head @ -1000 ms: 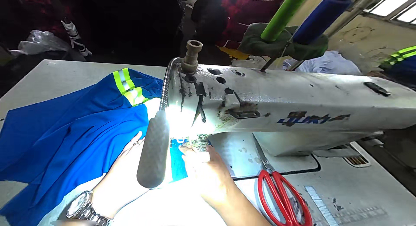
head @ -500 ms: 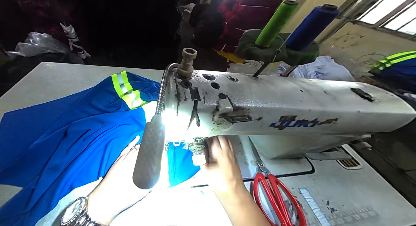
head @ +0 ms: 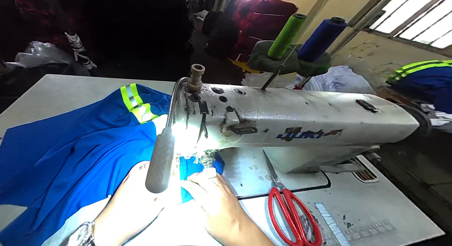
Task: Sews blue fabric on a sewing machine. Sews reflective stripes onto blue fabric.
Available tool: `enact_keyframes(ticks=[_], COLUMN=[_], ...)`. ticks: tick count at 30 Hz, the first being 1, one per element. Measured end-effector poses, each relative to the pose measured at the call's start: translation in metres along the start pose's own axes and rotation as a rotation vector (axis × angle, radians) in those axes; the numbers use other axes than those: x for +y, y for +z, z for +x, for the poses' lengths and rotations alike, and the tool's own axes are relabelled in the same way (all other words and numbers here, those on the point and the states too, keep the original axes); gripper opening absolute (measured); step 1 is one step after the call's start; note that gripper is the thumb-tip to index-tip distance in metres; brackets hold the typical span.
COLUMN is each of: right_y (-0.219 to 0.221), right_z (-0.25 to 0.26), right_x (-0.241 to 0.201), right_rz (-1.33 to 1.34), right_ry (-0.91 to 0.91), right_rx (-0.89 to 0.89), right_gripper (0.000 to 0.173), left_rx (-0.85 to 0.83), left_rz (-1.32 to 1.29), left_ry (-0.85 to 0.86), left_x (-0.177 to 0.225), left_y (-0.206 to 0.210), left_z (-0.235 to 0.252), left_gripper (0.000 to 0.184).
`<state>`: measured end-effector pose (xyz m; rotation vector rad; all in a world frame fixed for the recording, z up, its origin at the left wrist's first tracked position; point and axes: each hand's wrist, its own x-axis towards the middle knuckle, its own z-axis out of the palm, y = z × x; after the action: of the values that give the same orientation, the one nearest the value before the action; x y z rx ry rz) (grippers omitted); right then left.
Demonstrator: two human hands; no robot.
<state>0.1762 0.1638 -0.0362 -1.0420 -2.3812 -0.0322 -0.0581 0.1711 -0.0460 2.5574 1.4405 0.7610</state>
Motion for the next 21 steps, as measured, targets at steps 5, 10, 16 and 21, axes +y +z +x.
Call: enact_keyframes(ticks=[5, 10, 16, 21], right_y=[0.0006, 0.0017, 0.0019, 0.0016], right_z=[0.0006, 0.0013, 0.0018, 0.0026], right_x=[0.0013, 0.0021, 0.0018, 0.0017], right_rz=[0.017, 0.023, 0.031, 0.039], right_ry=[0.009, 0.009, 0.018, 0.023], right_rx=[0.004, 0.008, 0.012, 0.01], right_gripper=[0.035, 0.035, 0.034, 0.035], left_rx=[-0.03, -0.049, -0.091, -0.089], left_rz=[-0.001, 0.008, 0.009, 0.019], left_ry=[0.085, 0.077, 0.041, 0.03], left_x=[-0.0001, -0.0011, -0.0008, -0.0012], left_y=[-0.0041, -0.004, -0.0059, -0.0057], left_z=[-0.0038, -0.0015, 0.0002, 0.0005], left_gripper=[0.036, 0.037, 0.04, 0.041])
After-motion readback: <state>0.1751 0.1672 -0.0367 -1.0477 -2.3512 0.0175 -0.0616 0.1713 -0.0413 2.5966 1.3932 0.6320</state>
